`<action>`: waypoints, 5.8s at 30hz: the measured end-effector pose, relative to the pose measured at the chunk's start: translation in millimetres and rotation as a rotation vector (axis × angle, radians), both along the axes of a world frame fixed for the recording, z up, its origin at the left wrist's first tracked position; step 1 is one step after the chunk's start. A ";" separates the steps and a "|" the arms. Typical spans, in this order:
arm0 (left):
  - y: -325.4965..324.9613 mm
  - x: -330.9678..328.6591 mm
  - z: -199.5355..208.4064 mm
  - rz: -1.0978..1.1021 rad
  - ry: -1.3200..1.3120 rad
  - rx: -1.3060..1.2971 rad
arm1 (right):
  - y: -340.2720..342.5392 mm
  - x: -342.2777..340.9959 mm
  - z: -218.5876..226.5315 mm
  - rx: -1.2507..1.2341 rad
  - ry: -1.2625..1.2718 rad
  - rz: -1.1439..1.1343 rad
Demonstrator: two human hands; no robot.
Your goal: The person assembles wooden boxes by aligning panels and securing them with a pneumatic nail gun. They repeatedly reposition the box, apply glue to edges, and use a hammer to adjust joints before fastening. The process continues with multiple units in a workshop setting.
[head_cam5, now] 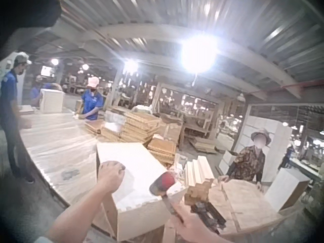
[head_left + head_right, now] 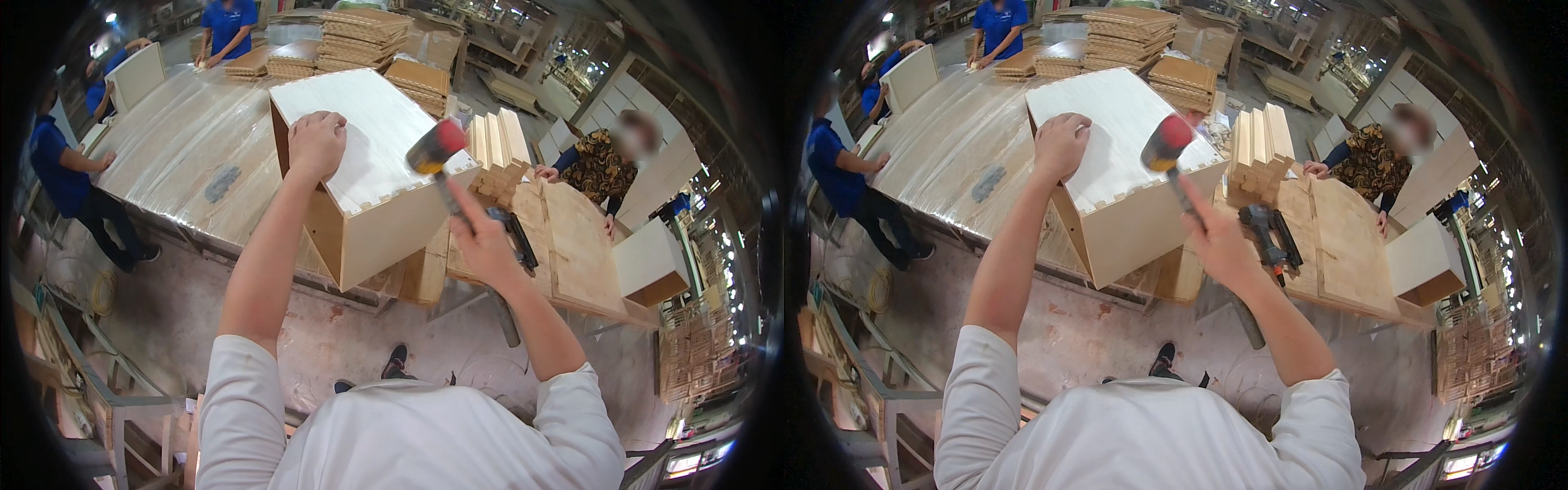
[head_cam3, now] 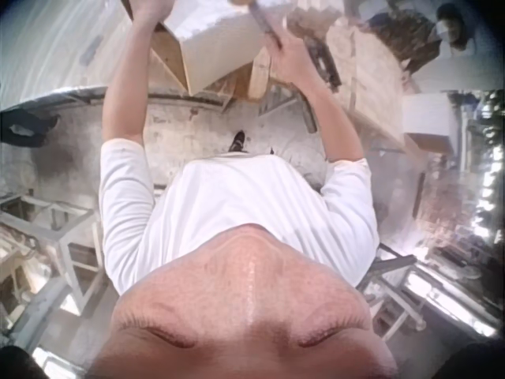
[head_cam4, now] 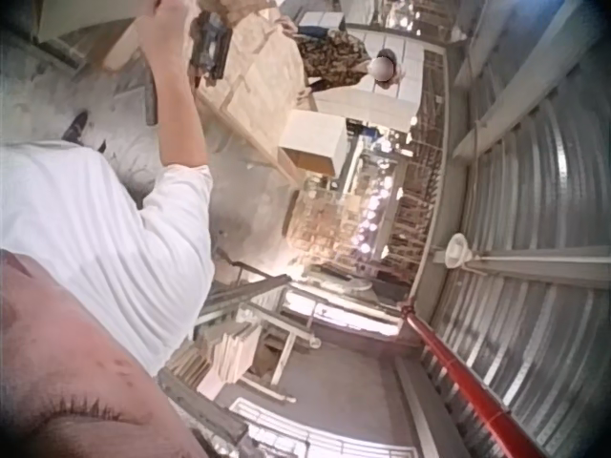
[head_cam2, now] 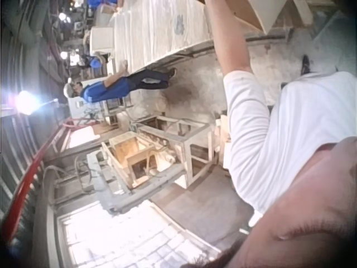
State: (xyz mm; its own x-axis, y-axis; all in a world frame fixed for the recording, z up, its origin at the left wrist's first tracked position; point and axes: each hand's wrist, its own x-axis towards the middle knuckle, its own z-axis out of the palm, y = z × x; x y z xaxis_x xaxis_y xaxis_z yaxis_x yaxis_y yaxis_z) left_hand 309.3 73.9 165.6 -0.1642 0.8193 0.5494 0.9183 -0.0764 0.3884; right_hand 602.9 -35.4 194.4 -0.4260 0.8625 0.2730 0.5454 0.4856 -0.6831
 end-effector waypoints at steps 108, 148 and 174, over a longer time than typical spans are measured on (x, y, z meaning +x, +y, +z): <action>2.2 -6.6 -8.8 -0.035 -0.071 0.141 | -32.1 -52.1 42.5 -0.231 0.431 0.170; -3.2 22.7 29.6 0.176 -0.384 -0.182 | 534.8 -73.4 -234.2 -0.129 0.501 0.242; -190.2 76.0 -242.7 0.397 -0.893 -0.596 | 261.0 146.1 -257.7 -0.891 0.800 -0.159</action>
